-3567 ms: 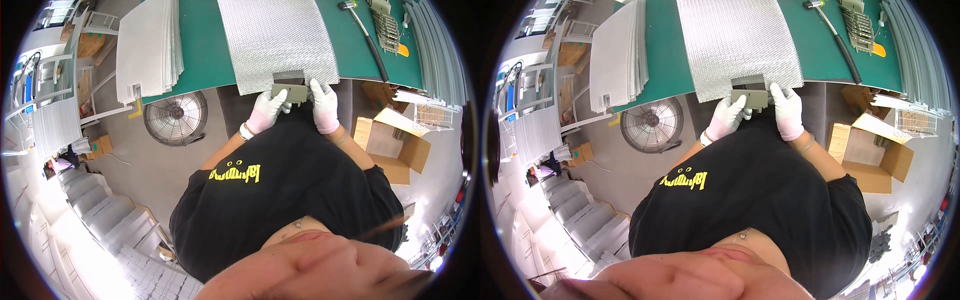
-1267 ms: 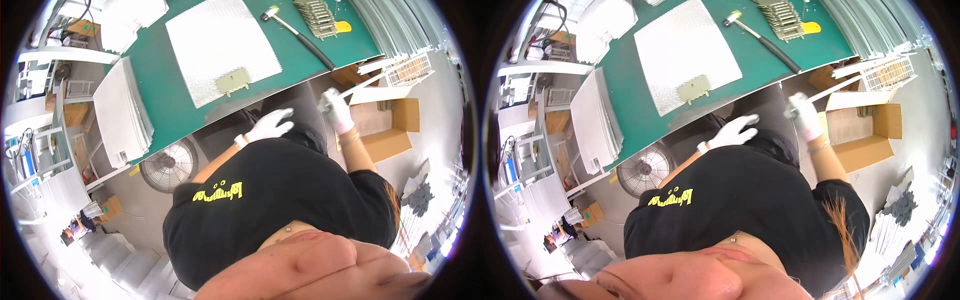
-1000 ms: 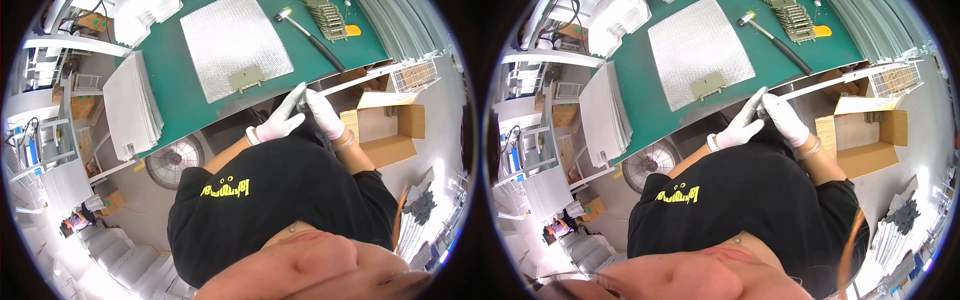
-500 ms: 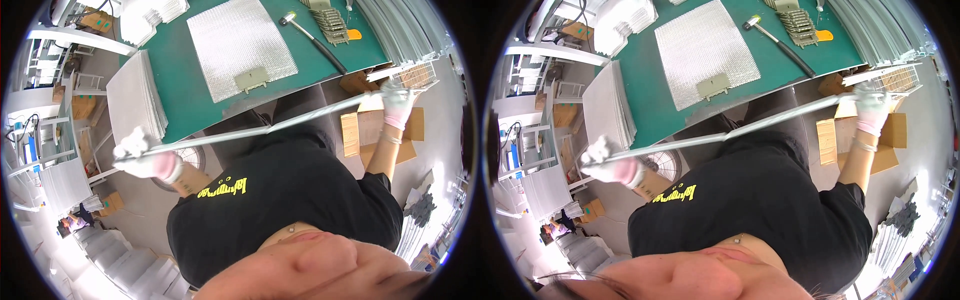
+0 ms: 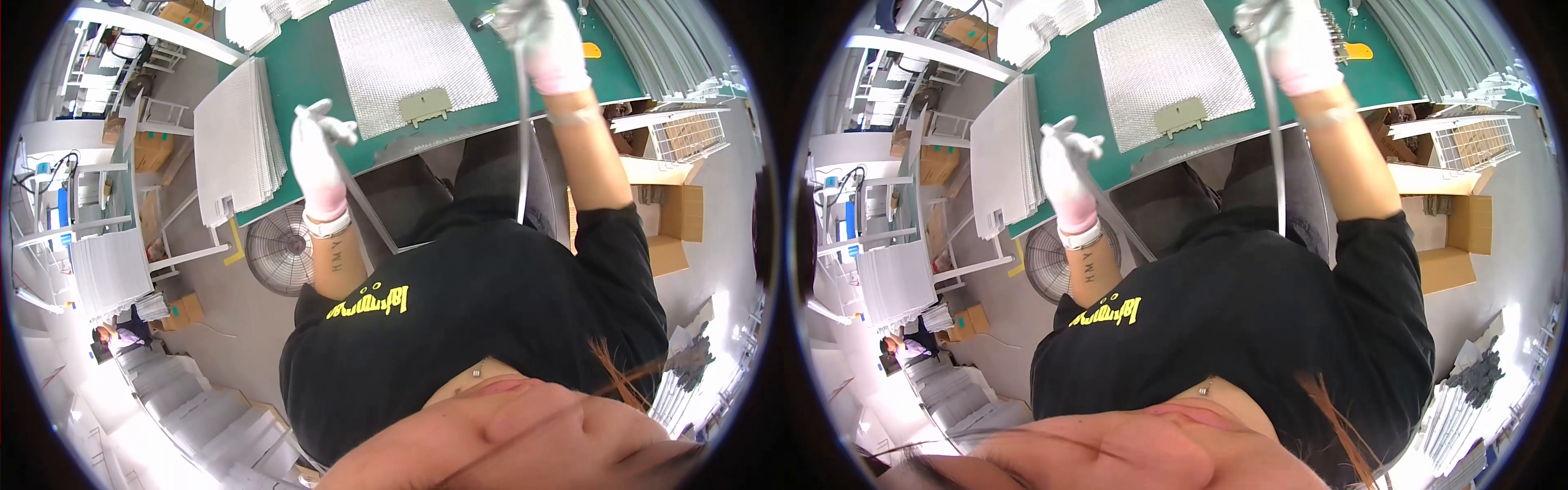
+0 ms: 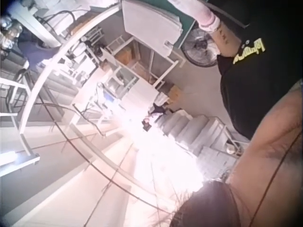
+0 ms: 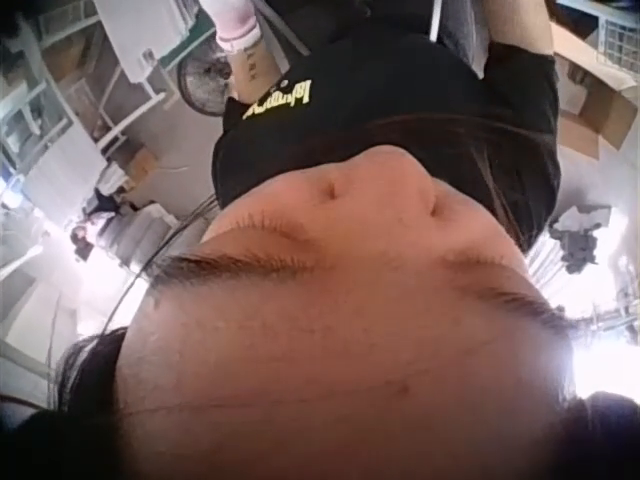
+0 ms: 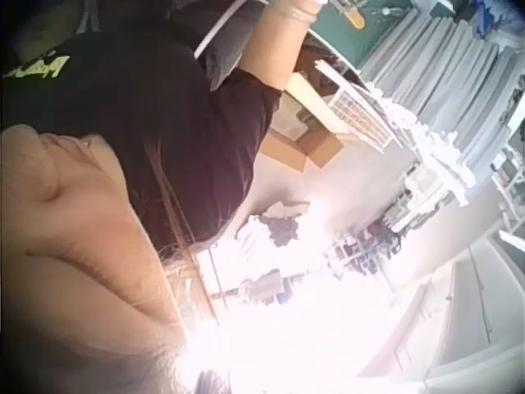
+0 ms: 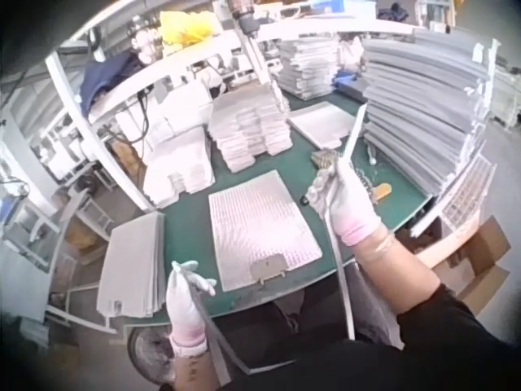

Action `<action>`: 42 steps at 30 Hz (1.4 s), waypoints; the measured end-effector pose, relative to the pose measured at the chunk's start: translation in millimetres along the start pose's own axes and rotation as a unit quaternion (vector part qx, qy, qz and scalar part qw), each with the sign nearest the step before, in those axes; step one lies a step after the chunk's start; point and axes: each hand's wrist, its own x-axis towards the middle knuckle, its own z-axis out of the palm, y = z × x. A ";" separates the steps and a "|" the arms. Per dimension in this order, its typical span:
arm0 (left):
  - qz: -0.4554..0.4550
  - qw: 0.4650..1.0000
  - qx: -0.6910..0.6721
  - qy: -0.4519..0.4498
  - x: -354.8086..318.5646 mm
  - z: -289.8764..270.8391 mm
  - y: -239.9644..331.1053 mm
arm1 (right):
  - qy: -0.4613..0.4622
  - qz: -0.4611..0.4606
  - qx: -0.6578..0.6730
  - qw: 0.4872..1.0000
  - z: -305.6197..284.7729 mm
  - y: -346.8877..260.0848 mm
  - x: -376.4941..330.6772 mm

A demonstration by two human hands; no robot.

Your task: Assemble metal mesh grease filters for range hoods by attaching a latch and metal frame using a hammer and power tool.

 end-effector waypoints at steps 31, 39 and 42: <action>-0.326 0.792 -0.516 -0.010 48.0 171.6 -130.0 | 0.009 0.168 -0.269 0.948 -60.4 53.2 -137.5; -0.262 0.826 -0.492 -0.080 39.2 170.4 -128.3 | 0.022 0.168 -0.309 0.936 -52.3 44.4 -159.5; -0.190 0.873 -0.433 -0.119 42.3 169.4 -147.2 | 0.025 0.147 -0.463 0.874 -44.4 44.4 -168.4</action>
